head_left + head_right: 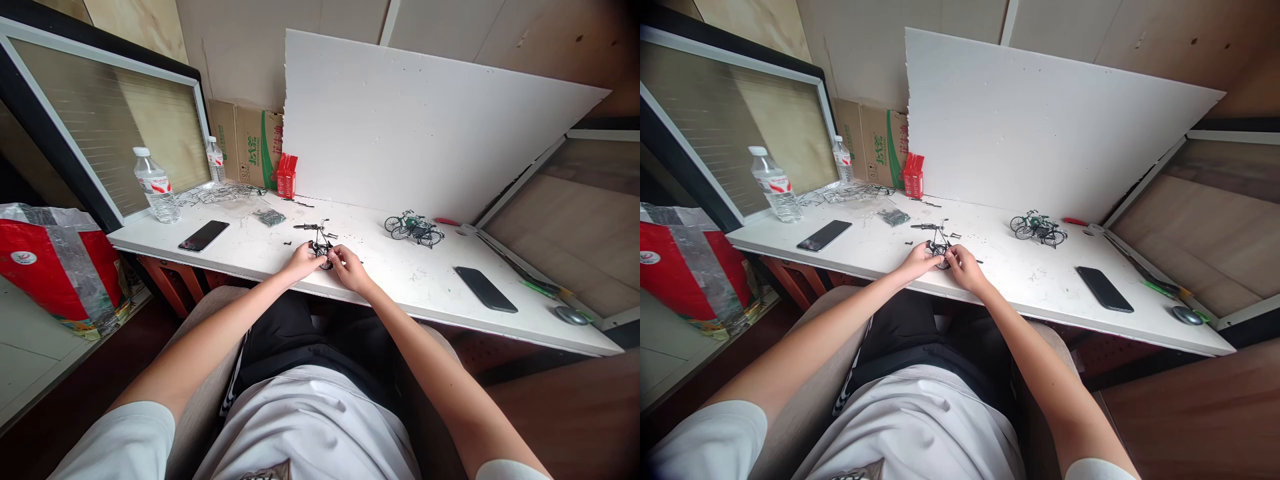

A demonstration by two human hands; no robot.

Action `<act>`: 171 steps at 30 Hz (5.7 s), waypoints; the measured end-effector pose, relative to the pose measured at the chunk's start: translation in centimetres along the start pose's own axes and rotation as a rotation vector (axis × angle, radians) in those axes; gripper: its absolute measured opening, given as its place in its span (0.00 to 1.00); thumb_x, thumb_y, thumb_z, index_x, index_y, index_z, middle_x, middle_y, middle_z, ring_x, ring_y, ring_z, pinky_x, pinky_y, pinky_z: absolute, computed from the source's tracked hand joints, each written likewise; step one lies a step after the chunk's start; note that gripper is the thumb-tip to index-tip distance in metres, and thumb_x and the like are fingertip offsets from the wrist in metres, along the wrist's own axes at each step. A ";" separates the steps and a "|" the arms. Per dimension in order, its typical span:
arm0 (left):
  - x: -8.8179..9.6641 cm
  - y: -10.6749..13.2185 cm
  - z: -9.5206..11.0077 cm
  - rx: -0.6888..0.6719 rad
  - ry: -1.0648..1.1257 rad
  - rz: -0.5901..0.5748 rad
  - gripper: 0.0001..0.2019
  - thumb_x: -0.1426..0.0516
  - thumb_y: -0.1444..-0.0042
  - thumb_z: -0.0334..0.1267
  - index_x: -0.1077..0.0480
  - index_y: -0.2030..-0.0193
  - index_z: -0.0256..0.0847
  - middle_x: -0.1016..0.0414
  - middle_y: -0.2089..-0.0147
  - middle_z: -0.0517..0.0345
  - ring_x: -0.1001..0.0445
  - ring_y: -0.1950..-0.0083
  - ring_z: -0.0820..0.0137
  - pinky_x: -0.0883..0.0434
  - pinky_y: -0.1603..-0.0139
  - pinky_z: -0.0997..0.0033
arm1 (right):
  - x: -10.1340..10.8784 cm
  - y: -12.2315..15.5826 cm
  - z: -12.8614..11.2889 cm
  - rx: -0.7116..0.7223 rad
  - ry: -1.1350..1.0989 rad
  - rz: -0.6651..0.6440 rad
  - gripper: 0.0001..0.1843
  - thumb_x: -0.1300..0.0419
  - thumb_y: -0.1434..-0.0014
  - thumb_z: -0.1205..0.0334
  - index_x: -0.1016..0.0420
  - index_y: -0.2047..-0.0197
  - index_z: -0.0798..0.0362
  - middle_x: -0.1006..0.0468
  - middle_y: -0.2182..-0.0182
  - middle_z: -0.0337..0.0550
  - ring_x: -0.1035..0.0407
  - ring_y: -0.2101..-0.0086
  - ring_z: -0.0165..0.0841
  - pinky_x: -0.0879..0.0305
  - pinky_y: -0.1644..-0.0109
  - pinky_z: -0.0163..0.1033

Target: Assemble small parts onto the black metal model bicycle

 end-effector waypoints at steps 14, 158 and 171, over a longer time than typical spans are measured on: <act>0.0 -0.2 -0.4 0.005 0.043 0.024 0.22 0.26 0.44 0.36 0.28 0.47 0.38 0.14 0.53 0.46 0.13 0.53 0.58 0.16 0.45 0.55 | 0.0 0.1 -0.2 -0.011 0.010 0.002 0.25 0.50 0.22 0.35 0.27 0.53 0.48 0.19 0.58 0.47 0.27 0.59 0.41 0.30 0.51 0.46; 2.6 -0.1 -1.1 0.300 0.218 0.228 0.40 0.30 0.39 0.57 0.40 0.27 0.45 0.15 0.43 0.39 0.14 0.43 0.51 0.18 0.41 0.55 | -3.9 -32.7 19.3 0.024 0.452 -0.315 0.14 0.39 0.29 0.64 0.23 0.42 0.52 0.16 0.52 0.51 0.30 0.48 0.46 0.33 0.44 0.49; 2.6 0.1 -1.8 0.301 0.244 0.271 0.41 0.30 0.39 0.60 0.38 0.28 0.43 0.15 0.44 0.40 0.15 0.43 0.52 0.18 0.42 0.56 | 0.0 -34.0 23.5 -0.181 0.293 -0.311 0.16 0.42 0.28 0.53 0.17 0.52 0.53 0.17 0.52 0.53 0.26 0.53 0.43 0.31 0.44 0.48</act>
Point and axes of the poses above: each hand's wrist, its own y-axis away from the middle knuckle, its own x-axis out of the back of the hand, z = x × y, the point moved 1 cm from there along -y, towards the middle knuckle
